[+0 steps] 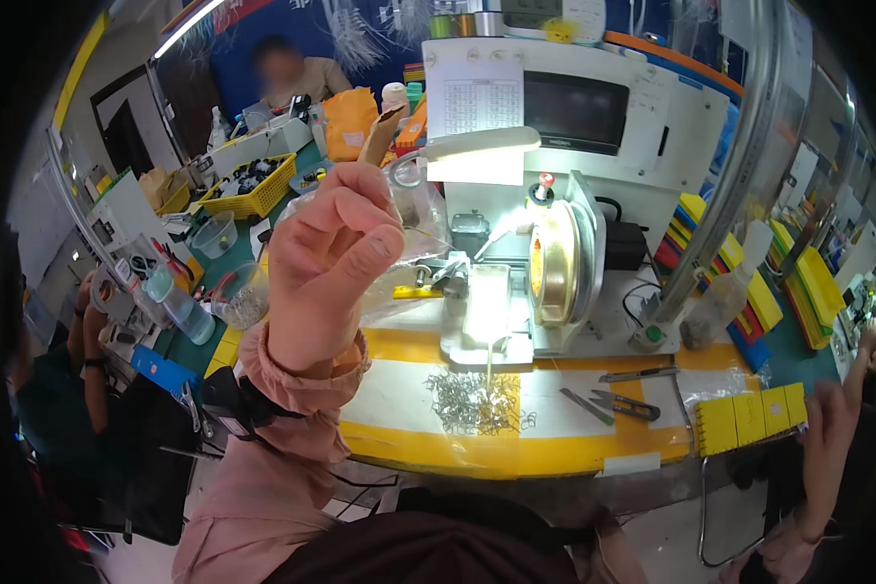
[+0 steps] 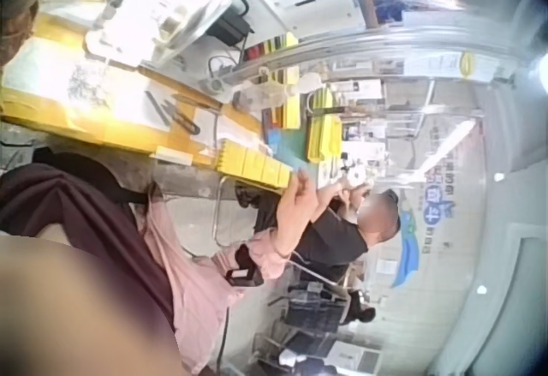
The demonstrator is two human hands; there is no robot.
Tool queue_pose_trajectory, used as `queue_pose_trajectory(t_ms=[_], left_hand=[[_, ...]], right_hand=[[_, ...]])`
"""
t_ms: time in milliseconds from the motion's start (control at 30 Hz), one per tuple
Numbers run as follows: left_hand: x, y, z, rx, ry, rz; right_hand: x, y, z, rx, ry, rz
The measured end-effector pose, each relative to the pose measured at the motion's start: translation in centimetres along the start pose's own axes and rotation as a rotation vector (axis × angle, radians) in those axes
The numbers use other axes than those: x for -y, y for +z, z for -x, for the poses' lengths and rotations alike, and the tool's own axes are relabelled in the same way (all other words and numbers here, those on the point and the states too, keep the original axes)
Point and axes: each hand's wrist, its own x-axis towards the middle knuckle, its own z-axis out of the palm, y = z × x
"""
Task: Assembling small electronic components using a specialized machine and hand tools.
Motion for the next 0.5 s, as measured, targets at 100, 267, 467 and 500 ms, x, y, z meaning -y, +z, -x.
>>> queue_pose_trajectory(t_ms=[100,267,467,500], left_hand=[[-0.9,-0.9,1.0,0.013,-0.081,-0.001],[-2.5,-0.9,0.7,0.160,0.007,-0.014],[-3.5,-0.3,0.0,0.289,0.067,-0.124],[-3.4,-0.1,-0.1,0.274,0.053,-0.105]], right_hand=[[10.2,4.4,-3.5,0.190,-0.260,-0.581],[22.3,7.4,-8.7,0.415,-0.634,-0.808],[24.2,8.5,-10.0,0.616,-0.577,-0.971],[24.2,8.3,-9.9,0.686,-0.542,-0.948]])
